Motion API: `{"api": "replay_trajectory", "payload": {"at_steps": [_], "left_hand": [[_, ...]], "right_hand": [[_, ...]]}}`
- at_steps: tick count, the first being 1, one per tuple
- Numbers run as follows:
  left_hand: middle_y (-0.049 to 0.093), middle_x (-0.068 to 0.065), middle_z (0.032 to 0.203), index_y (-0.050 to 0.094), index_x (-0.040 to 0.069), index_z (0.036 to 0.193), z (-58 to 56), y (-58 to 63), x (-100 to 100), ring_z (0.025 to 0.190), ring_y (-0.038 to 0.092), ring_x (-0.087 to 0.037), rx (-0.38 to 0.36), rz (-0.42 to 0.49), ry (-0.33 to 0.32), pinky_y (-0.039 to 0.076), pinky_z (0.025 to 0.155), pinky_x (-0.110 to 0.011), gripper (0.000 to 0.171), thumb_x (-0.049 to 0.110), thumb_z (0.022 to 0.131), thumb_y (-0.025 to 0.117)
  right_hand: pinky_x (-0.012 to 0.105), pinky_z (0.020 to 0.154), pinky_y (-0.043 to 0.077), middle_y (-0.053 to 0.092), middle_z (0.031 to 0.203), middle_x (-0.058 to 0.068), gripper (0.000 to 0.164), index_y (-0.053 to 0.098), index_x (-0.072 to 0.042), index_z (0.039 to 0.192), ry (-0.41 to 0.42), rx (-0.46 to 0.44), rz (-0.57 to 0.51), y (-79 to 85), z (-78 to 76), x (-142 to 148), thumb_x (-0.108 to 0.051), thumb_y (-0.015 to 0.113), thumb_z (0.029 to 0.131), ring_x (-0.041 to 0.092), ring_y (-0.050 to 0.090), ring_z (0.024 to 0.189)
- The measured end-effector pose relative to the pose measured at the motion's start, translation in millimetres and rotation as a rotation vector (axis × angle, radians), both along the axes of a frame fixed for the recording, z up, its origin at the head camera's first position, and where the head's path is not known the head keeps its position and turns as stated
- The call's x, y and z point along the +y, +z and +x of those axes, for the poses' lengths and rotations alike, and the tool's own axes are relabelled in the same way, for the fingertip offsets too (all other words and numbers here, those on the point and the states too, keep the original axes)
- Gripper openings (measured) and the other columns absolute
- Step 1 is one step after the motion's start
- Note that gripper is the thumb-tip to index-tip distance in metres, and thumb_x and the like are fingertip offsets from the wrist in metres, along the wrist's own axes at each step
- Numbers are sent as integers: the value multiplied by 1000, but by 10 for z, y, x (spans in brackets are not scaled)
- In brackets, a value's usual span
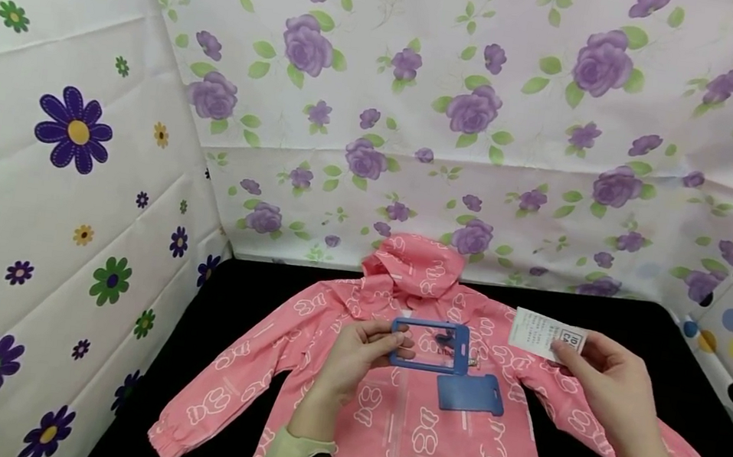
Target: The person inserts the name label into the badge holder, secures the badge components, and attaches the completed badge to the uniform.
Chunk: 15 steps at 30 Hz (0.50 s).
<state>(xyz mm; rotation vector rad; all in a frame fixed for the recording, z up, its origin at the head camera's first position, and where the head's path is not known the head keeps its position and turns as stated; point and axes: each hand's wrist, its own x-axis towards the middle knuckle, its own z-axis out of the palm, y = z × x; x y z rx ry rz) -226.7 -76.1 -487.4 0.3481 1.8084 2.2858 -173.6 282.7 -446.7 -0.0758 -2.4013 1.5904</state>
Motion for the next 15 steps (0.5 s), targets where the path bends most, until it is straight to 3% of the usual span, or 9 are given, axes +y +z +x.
{"api": "replay_trajectory", "payload": {"at_steps": [9, 15], "left_hand": [[78, -22, 110, 70, -10, 129, 15, 33, -10, 93, 80, -21, 2, -6, -6, 63, 91, -43, 30, 8, 105, 69], [79, -20, 108, 70, -9, 129, 17, 28, 8, 93, 80, -22, -3, -3, -5, 63, 91, -42, 31, 10, 105, 70]], "right_hand": [[20, 74, 61, 79, 106, 0, 37, 71, -1, 129, 92, 10, 46, 211, 66, -328, -25, 77, 102, 7, 73, 88], [24, 76, 63, 79, 108, -4, 38, 66, 3, 133, 162, 38, -54, 199, 93, -481, -19, 75, 104, 11, 74, 90]]}}
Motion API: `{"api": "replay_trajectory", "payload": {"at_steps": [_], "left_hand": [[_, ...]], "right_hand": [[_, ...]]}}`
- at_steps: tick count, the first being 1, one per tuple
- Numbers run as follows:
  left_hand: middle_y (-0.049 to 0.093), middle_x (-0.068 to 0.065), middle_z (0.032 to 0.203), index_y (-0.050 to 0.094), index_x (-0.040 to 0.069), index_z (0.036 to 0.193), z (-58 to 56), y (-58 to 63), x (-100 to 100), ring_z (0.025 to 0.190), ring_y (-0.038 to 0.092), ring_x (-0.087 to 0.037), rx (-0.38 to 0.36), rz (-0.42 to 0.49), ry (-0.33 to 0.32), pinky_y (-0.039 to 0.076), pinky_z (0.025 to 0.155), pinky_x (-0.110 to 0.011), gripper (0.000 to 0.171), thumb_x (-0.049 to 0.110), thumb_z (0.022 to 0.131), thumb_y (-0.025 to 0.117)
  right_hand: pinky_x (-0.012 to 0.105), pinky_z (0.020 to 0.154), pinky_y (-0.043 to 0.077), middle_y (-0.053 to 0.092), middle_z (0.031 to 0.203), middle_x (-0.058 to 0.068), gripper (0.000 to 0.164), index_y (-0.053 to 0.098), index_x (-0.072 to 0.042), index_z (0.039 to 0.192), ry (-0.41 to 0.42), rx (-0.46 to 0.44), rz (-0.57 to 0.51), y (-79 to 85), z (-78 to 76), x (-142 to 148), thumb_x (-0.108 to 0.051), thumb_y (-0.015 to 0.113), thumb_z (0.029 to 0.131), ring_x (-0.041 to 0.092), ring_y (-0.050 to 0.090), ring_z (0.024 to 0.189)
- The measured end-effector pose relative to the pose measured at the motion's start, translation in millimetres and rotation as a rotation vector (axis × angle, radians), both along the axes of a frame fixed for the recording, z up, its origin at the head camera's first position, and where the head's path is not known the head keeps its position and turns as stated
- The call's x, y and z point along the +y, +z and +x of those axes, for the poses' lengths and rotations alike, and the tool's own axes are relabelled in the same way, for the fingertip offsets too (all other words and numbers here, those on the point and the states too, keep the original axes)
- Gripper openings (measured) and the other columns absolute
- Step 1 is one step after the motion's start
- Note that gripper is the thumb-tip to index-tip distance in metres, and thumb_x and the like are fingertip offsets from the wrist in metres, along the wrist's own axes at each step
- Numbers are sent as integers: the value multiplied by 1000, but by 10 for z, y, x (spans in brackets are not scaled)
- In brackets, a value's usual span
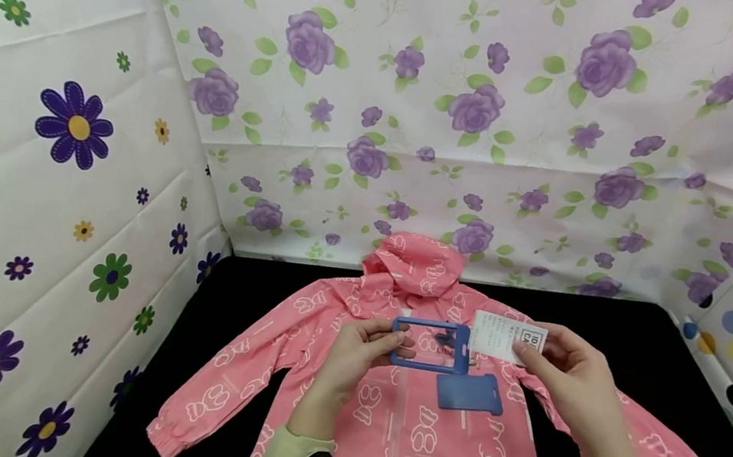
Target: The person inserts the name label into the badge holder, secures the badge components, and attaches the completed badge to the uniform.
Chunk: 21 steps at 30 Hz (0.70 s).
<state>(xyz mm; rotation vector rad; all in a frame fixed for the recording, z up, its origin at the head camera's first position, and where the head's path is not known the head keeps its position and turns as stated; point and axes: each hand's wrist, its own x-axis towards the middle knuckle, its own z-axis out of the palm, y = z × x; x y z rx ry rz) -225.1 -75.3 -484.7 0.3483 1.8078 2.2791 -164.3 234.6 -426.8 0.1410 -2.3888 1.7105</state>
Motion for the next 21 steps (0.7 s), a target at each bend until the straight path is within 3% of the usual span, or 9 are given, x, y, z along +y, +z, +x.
{"api": "replay_trajectory", "payload": {"at_steps": [4, 11, 21], "left_hand": [[79, -19, 107, 70, -10, 129, -4, 6, -3, 93, 80, -21, 1, -5, -7, 63, 91, -42, 31, 9, 105, 70], [79, -21, 107, 72, -8, 128, 6, 16, 6, 93, 80, -22, -1, 1, -13, 63, 91, -43, 29, 10, 105, 71], [79, -18, 106, 72, -7, 129, 2, 8, 5, 92, 80, -21, -18, 6, -27, 63, 91, -42, 28, 7, 105, 69]], "right_hand": [[27, 74, 64, 78, 107, 4, 40, 67, 4, 133, 33, -12, -13, -64, -10, -42, -19, 77, 102, 15, 74, 87], [26, 74, 64, 76, 108, 17, 41, 67, 2, 135, 23, -32, 16, -87, -14, -25, -17, 79, 100, 16, 74, 86], [28, 73, 63, 75, 107, 17, 43, 66, -2, 138, 47, -67, 77, -97, -25, -10, -17, 80, 100, 20, 73, 85]]}}
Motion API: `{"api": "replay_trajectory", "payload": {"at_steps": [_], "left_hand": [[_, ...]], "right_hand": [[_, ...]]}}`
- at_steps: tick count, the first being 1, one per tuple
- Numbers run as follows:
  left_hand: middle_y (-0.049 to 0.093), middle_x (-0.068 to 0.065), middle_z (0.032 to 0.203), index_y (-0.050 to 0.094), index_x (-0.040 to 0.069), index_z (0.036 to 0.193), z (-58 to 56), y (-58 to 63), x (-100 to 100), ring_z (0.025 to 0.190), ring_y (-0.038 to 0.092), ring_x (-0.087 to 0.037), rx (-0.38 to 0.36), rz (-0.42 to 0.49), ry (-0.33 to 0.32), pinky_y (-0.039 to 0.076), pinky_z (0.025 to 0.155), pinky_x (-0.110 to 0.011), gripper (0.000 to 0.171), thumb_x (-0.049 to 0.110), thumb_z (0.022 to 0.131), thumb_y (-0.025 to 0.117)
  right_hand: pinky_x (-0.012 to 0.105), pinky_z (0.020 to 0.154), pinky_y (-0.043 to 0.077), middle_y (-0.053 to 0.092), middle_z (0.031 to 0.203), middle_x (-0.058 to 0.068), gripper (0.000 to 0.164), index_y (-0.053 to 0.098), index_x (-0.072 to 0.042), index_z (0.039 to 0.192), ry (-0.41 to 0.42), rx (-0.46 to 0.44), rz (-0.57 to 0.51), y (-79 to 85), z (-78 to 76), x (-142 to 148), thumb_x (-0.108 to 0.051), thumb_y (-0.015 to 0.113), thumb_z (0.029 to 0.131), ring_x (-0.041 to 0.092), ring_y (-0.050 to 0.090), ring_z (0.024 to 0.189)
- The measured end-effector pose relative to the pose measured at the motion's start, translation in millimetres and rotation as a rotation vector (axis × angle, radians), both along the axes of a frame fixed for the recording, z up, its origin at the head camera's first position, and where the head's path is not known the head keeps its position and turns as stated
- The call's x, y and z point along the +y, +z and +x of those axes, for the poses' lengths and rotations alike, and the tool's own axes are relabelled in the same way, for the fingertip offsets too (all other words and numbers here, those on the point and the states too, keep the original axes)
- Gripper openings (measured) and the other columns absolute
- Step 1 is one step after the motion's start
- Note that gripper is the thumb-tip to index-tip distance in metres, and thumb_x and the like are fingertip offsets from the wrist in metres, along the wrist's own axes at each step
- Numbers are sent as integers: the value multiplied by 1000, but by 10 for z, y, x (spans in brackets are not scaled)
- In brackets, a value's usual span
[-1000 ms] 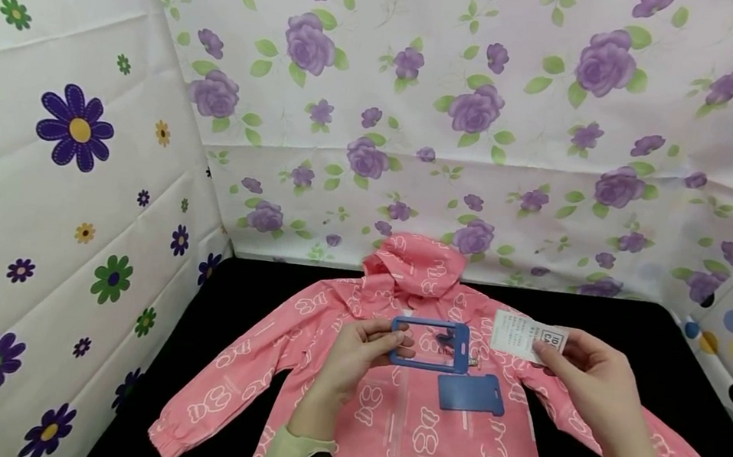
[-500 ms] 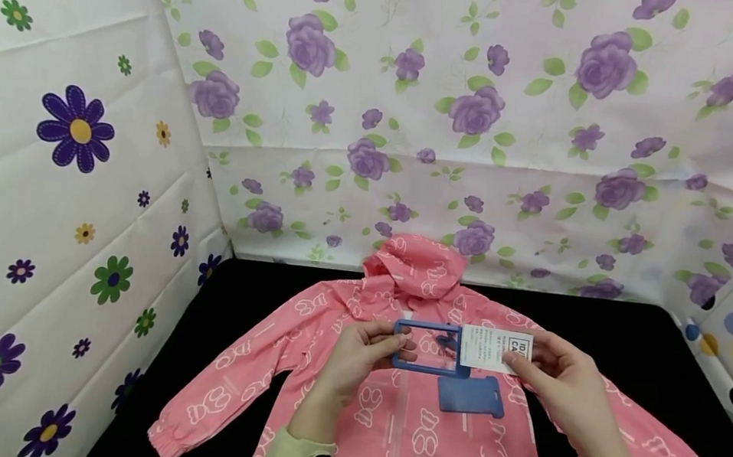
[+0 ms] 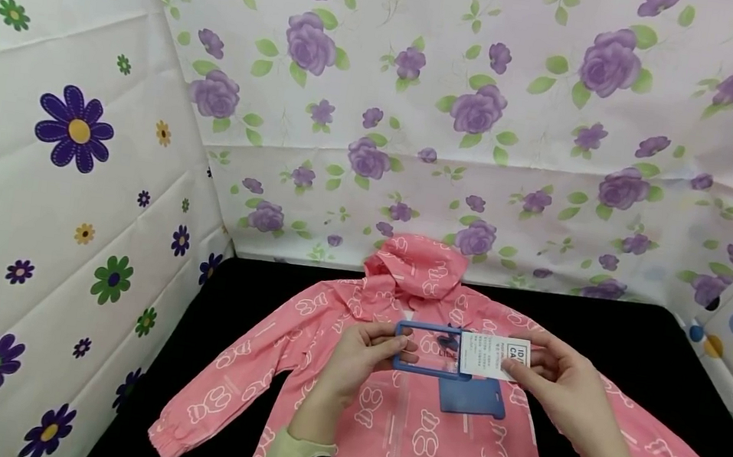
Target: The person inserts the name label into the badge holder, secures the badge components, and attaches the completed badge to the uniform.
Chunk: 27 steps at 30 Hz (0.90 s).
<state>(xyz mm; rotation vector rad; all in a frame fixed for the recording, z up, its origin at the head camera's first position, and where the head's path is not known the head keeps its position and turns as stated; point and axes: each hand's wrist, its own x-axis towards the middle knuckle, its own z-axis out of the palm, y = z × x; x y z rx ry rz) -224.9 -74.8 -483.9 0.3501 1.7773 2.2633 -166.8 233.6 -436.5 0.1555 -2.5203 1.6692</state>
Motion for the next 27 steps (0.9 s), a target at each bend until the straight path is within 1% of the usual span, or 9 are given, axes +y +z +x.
{"api": "replay_trajectory", "payload": {"at_steps": [6, 11, 19, 27], "left_hand": [[79, -18, 106, 71, -7, 130, 8, -6, -10, 92, 80, -20, -10, -8, -3, 63, 90, -41, 29, 7, 105, 69], [79, -20, 107, 71, -7, 131, -1, -1, -8, 92, 80, -20, 6, -8, -3, 63, 91, -42, 30, 9, 105, 70], [79, -17, 105, 71, -7, 130, 5, -9, 1, 91, 80, -20, -11, 8, -9, 63, 92, -42, 29, 6, 105, 69], [80, -16, 105, 71, -8, 129, -6, -19, 15, 92, 80, -21, 2, 14, -23, 63, 92, -43, 29, 9, 105, 69]], "right_hand": [[29, 70, 62, 76, 105, 13, 42, 67, -6, 136, 2, -4, 37, -20, -16, -13, -19, 81, 99, 20, 73, 84], [29, 69, 62, 76, 104, 13, 43, 66, -8, 138, -5, -1, 54, -14, -30, -11, -20, 81, 99, 21, 73, 83], [29, 70, 62, 76, 105, 13, 49, 62, -9, 143, 20, -41, 37, -24, -26, -31, -21, 80, 100, 21, 74, 85], [30, 68, 62, 73, 103, 12, 56, 60, -10, 147, 18, -52, 48, -60, -42, -45, -24, 82, 99, 23, 74, 83]]}}
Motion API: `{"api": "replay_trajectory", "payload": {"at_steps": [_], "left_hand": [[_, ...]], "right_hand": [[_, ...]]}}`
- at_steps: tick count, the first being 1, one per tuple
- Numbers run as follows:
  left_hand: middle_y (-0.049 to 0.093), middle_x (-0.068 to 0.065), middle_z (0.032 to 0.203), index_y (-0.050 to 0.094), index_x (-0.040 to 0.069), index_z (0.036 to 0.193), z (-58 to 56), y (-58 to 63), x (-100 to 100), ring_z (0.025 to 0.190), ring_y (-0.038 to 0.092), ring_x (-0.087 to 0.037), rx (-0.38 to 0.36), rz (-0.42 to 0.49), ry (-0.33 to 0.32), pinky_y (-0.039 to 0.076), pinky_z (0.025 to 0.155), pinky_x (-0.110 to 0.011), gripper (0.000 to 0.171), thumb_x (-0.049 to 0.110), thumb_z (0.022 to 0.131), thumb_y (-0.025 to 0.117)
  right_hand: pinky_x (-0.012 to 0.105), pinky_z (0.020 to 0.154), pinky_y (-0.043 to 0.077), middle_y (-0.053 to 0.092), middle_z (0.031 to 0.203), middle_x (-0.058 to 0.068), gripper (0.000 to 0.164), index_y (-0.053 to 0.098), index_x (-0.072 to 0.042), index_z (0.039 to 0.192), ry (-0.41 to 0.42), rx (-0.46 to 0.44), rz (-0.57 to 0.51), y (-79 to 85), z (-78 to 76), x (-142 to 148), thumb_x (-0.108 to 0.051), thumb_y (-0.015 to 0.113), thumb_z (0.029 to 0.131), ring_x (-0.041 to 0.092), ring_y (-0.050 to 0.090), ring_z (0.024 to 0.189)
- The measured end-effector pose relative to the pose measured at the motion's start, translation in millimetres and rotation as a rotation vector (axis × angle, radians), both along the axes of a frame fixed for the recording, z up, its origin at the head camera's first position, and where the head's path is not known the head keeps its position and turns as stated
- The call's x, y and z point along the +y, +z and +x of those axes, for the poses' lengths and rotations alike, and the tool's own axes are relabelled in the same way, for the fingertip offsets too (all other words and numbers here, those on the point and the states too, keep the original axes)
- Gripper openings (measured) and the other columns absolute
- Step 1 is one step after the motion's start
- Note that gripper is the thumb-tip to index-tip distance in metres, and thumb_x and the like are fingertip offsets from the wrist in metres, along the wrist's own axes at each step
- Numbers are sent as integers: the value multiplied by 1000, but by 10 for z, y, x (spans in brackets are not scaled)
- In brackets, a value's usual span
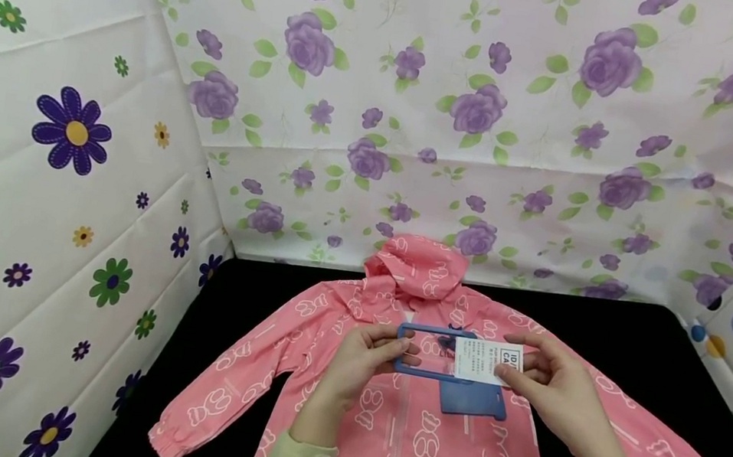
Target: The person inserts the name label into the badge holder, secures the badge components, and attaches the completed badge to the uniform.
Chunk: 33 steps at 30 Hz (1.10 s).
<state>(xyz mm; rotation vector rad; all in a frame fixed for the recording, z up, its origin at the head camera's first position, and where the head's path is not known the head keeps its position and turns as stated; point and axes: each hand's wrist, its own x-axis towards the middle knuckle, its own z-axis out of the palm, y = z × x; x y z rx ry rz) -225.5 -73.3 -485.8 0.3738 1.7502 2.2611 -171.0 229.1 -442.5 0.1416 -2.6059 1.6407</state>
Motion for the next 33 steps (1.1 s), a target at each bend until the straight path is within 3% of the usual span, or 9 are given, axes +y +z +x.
{"api": "replay_trajectory", "payload": {"at_steps": [7, 17, 33], "left_hand": [[79, -17, 105, 72, -7, 127, -12, 6, 12, 92, 80, -21, -4, -11, 3, 63, 92, -42, 29, 11, 105, 71], [79, -17, 104, 71, -7, 128, 6, 9, 29, 91, 80, -21, -14, 4, 1, 63, 91, -42, 27, 7, 105, 69], [79, -17, 104, 71, -8, 125, 38, 18, 58, 91, 80, -20, -19, 9, 2, 63, 91, -42, 26, 7, 104, 71]], "right_hand": [[30, 68, 62, 72, 106, 12, 61, 56, -12, 152, -4, -7, 17, 21, -4, -9, -26, 82, 98, 23, 74, 84], [30, 66, 61, 67, 92, 10, 58, 59, -12, 150, -3, -16, 44, -5, -11, -50, -29, 81, 99, 20, 68, 74], [30, 64, 59, 65, 91, 8, 57, 60, -13, 149, -8, -32, 80, -25, -13, -84, -32, 81, 99, 19, 67, 71]]}}
